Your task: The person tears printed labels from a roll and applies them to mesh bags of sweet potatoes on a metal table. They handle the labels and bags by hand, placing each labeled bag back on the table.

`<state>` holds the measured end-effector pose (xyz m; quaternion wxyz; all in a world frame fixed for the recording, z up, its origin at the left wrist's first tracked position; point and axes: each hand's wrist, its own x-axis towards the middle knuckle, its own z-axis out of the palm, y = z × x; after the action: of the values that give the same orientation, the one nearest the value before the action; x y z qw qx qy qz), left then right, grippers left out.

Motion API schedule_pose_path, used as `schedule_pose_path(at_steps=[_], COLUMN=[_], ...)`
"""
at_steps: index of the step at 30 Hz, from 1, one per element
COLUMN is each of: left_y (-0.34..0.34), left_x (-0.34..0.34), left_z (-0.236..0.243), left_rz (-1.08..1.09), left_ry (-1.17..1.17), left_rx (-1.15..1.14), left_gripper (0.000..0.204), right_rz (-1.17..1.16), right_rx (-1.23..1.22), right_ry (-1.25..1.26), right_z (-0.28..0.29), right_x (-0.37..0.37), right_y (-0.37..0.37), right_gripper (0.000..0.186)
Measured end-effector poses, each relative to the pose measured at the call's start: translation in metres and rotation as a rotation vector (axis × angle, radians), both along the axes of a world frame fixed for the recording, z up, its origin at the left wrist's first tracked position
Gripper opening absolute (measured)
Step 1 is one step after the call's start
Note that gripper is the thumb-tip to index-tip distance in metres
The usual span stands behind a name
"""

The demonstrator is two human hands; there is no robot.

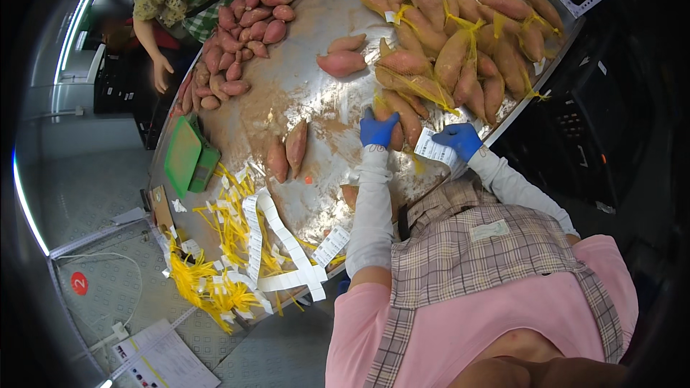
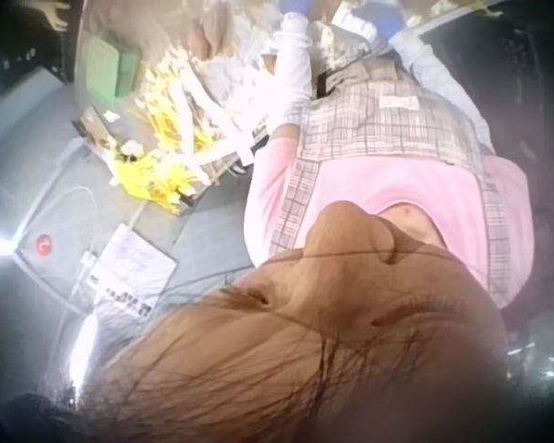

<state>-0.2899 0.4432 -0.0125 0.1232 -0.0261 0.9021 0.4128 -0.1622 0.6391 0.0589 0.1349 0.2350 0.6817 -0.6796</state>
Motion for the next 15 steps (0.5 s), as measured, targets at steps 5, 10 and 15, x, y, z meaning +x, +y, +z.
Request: schedule_pose_path(at_steps=[5,10,15], left_y=[-0.023,-0.028,-0.022], left_x=[0.042,0.06,0.057], left_z=[0.004,-0.001,-0.025], left_rz=[-0.112,0.062,0.334], left_ry=[-0.153,0.286,0.385], left_rx=[-0.029,0.028,0.035], left_gripper=[0.076,0.065,0.05], right_rz=[0.024,0.102,0.196], right_rx=[-0.014,0.06,0.181], right_ry=[0.011,-0.013,0.14], right_z=[-0.012,-0.007,-0.002], right_x=[0.006,-0.016,-0.046], right_y=[0.005,-0.01,-0.026], right_gripper=[0.024,0.027,0.026])
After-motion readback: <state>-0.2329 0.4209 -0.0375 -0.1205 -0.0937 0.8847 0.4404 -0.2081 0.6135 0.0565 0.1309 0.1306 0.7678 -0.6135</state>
